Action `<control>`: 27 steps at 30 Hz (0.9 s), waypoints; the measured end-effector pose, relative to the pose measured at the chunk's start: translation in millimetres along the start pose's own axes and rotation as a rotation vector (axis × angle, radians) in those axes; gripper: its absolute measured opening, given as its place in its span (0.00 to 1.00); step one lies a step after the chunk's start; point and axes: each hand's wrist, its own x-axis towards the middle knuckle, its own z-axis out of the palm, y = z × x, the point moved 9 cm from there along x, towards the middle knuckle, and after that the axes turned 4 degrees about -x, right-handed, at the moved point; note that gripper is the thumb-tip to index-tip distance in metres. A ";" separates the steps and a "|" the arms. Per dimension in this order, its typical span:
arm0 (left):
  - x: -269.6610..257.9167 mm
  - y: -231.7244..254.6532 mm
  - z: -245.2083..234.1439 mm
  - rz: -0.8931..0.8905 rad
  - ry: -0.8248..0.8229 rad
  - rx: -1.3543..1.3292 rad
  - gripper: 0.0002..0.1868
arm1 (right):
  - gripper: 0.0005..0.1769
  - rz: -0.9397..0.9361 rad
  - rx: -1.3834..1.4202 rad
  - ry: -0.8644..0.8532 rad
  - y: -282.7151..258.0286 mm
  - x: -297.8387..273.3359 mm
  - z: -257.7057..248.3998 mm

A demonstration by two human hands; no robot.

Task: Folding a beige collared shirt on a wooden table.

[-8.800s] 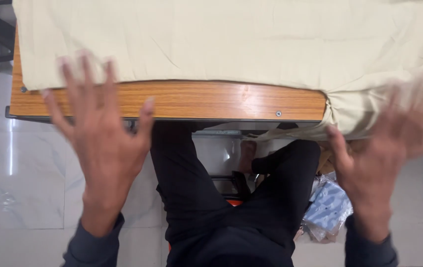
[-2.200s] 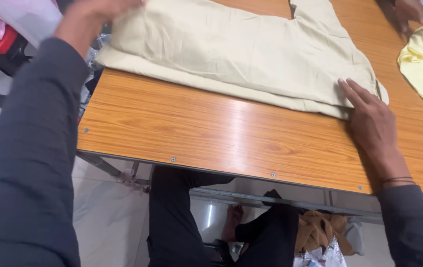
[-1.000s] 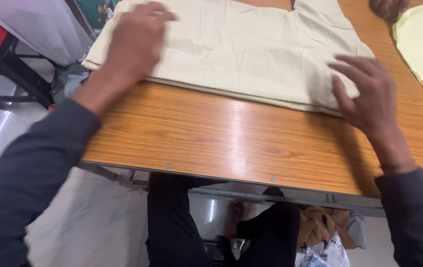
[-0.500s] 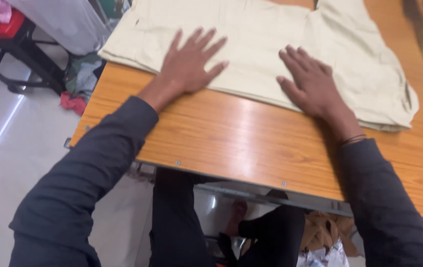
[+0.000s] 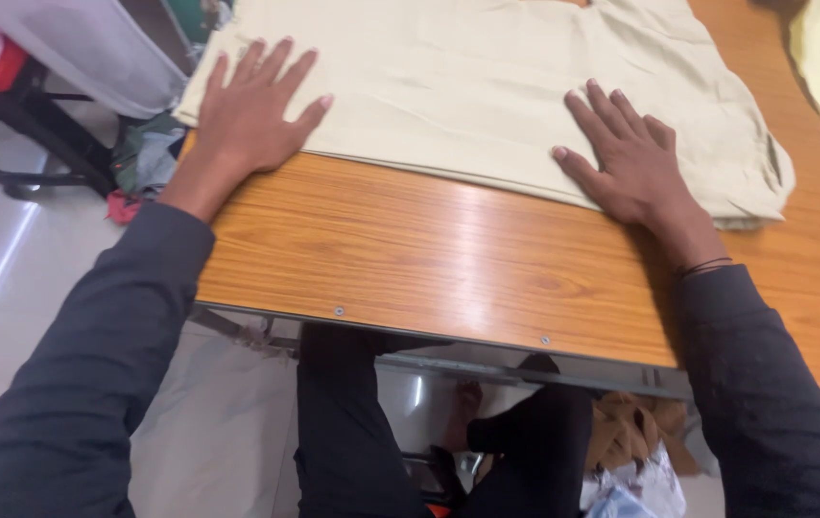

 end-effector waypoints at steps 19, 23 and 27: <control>-5.9 0.7 -1.0 0.069 0.078 0.012 0.36 | 0.44 0.220 0.034 0.044 116.7 -81.2 -2.5; -26.6 4.8 -11.0 0.053 0.084 0.011 0.36 | 0.43 0.192 0.041 0.040 112.7 -88.1 -6.0; -62.1 16.6 -24.5 0.044 0.073 0.020 0.36 | 0.44 0.161 0.019 0.013 91.4 -117.9 -10.7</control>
